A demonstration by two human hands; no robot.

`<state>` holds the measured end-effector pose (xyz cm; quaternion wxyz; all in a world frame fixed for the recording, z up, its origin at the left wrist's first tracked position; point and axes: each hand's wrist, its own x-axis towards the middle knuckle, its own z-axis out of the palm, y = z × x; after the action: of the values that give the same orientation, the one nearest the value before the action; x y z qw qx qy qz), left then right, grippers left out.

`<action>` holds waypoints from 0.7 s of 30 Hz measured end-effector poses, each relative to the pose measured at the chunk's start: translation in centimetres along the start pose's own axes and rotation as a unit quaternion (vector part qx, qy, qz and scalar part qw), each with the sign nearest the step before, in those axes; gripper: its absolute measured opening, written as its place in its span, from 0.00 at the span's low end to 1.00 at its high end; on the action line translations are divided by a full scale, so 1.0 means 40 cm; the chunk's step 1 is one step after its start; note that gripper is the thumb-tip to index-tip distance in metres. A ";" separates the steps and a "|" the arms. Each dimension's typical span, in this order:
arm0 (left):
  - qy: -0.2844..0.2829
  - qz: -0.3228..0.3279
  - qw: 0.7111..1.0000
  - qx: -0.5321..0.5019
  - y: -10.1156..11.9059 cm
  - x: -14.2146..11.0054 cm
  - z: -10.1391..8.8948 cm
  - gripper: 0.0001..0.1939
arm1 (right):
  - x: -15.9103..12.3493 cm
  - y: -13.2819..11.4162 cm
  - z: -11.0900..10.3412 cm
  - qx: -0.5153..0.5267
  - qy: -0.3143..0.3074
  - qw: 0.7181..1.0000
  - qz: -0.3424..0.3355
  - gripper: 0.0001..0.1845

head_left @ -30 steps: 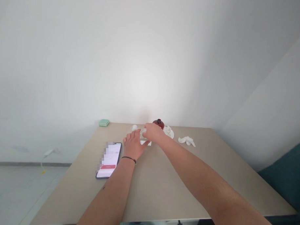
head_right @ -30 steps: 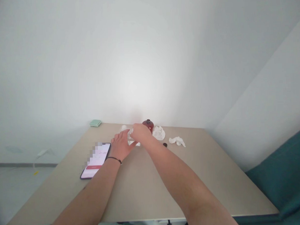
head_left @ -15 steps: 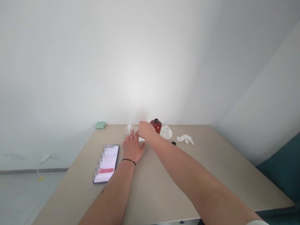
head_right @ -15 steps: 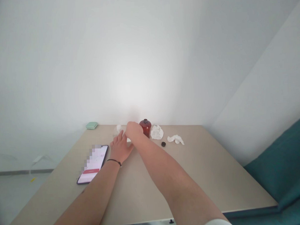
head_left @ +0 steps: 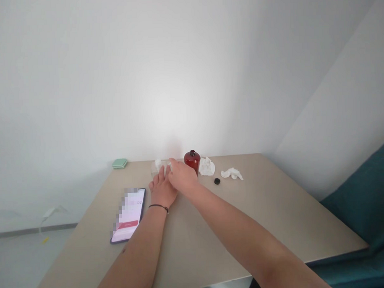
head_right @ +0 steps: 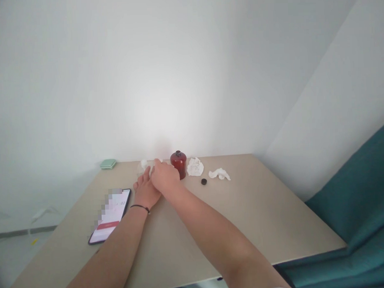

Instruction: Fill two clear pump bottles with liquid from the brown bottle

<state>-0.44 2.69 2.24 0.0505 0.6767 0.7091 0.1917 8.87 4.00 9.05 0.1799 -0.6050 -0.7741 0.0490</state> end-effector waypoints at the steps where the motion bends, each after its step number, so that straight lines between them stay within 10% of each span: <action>1: 0.000 -0.002 1.000 0.003 -0.001 0.001 0.001 0.33 | -0.025 0.015 -0.004 0.012 0.012 1.000 -0.011 0.19; 13: 0.014 0.003 0.999 0.036 -0.012 0.007 0.012 0.39 | -0.167 0.483 -0.044 0.084 0.176 0.958 0.212 0.14; 21: 0.143 0.034 0.989 -0.012 0.026 -0.047 -0.008 0.31 | -0.127 0.584 0.012 0.122 0.169 0.950 0.233 0.17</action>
<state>0.57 0.78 2.53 -0.0497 0.6654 0.6832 0.2965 31.22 5.36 0.64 0.3640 -0.7414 -0.5579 0.0809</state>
